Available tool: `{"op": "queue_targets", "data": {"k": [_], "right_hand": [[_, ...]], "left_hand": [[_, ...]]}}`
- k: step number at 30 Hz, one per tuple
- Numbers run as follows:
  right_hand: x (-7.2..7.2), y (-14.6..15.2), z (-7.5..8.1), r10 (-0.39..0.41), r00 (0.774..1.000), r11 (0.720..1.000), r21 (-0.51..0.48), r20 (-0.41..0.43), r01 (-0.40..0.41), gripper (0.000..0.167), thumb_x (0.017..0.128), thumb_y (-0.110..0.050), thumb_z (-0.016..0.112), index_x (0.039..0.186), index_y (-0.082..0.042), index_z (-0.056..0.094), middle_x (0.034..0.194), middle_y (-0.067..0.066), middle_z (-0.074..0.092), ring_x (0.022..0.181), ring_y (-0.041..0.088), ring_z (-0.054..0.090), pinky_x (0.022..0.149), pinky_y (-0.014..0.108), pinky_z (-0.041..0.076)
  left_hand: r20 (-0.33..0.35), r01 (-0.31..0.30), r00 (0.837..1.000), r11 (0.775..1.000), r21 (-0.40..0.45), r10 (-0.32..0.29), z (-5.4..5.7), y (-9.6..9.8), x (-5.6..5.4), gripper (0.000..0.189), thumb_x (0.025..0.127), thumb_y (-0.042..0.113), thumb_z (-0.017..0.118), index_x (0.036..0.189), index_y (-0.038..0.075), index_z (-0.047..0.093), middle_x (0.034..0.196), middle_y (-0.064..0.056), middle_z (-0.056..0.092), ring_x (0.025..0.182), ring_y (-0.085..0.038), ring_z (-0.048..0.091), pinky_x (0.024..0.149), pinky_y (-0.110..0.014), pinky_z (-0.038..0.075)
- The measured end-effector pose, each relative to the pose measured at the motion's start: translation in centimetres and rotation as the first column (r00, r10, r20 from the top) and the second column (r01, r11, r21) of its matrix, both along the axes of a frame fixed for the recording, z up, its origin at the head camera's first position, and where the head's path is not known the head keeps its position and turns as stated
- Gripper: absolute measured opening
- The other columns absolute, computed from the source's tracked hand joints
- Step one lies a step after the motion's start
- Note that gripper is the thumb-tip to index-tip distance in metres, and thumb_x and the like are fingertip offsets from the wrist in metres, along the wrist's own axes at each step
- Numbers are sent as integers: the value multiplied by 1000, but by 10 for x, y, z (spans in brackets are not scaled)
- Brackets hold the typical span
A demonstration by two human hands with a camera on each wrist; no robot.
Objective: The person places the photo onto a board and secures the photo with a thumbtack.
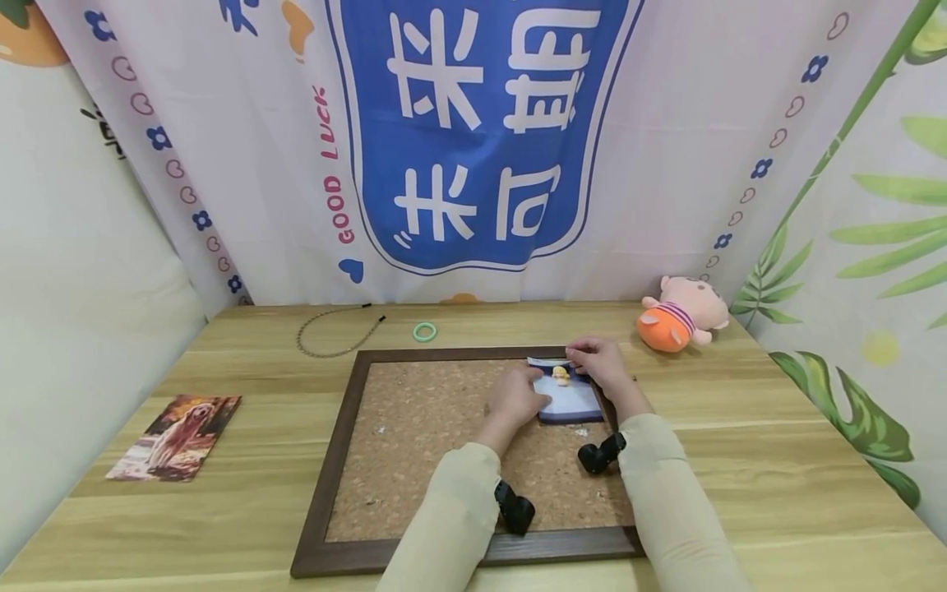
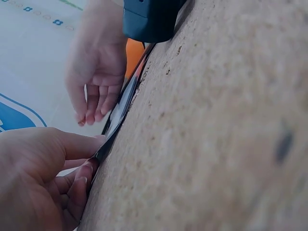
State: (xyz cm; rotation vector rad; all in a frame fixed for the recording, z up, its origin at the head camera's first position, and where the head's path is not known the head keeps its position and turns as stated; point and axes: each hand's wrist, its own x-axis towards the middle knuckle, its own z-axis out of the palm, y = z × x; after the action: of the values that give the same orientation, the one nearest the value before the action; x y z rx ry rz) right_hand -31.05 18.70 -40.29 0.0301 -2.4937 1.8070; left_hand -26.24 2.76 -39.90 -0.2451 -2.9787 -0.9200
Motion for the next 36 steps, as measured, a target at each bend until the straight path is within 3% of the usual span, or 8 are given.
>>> {"op": "queue_targets", "data": {"k": [8, 14, 19, 22, 26, 29, 32, 36], "right_hand": [[-2, -6, -7, 22, 997, 996, 86, -79, -15, 16, 80, 0, 58, 89, 12, 60, 75, 13, 59, 61, 12, 55, 54, 23, 46], [-2, -6, -10, 19, 993, 975, 222, -114, 6, 13, 79, -3, 60, 86, 7, 64, 71, 8, 60, 59, 9, 51, 54, 21, 43], [-1, -5, -12, 7, 993, 974, 224, -117, 20, 14, 79, -4, 60, 87, 7, 64, 70, 8, 60, 58, 10, 51, 54, 23, 42], [-1, -5, -13, 1, 992, 973, 229, -127, 28, 13, 78, -4, 61, 86, 7, 64, 69, 8, 60, 57, 10, 51, 53, 22, 42], [-1, -6, -13, 10, 991, 968, 250, -133, 23, 13, 79, -6, 61, 86, 4, 65, 73, 9, 61, 60, 11, 51, 55, 23, 42], [-1, -6, -12, 11, 992, 968, 252, -125, 21, 14, 81, -6, 59, 88, 4, 65, 77, 11, 61, 62, 13, 51, 56, 24, 42], [0, -5, -12, 1, 994, 967, 254, -110, 27, 15, 82, -6, 58, 91, 4, 64, 79, 12, 60, 64, 15, 52, 56, 25, 43], [2, -3, -11, 2, 995, 956, 293, -99, 27, 16, 82, -8, 58, 92, 3, 64, 86, 13, 61, 75, 20, 53, 63, 30, 43]], "left_hand": [[15, 24, 1000, 999, -41, -24, 4, 0, 2, 43, 71, 30, 69, 111, 18, 61, 74, 4, 59, 77, -15, 55, 61, -30, 41], [-1, 4, 1000, 997, -78, -4, 1, 1, 4, 40, 73, 33, 66, 110, 18, 61, 103, -1, 60, 92, -21, 55, 67, -35, 42], [-76, 22, 996, 977, -210, -38, -4, 1, 7, 39, 78, 38, 60, 112, 20, 60, 111, -2, 55, 96, -23, 50, 68, -38, 42], [-135, 59, 985, 952, -300, -103, -7, 0, 9, 39, 81, 38, 54, 116, 20, 57, 120, -6, 46, 108, -27, 40, 79, -43, 36], [-87, 123, 983, 937, -326, -159, -10, -2, 9, 44, 86, 38, 45, 126, 21, 47, 136, -6, 30, 124, -29, 19, 93, -53, 16], [-17, 164, 984, 931, -327, -179, -11, -3, 9, 56, 85, 51, 39, 133, 22, 37, 141, -5, 19, 128, -27, 9, 93, -57, 6], [16, 188, 981, 922, -338, -194, -13, -3, 8, 68, 80, 62, 36, 135, 23, 31, 142, -5, 14, 128, -27, 5, 92, -59, 2], [27, 199, 979, 914, -354, -202, -14, -3, 8, 73, 77, 67, 35, 136, 24, 28, 143, -4, 13, 128, -27, 3, 92, -59, 1]]}}
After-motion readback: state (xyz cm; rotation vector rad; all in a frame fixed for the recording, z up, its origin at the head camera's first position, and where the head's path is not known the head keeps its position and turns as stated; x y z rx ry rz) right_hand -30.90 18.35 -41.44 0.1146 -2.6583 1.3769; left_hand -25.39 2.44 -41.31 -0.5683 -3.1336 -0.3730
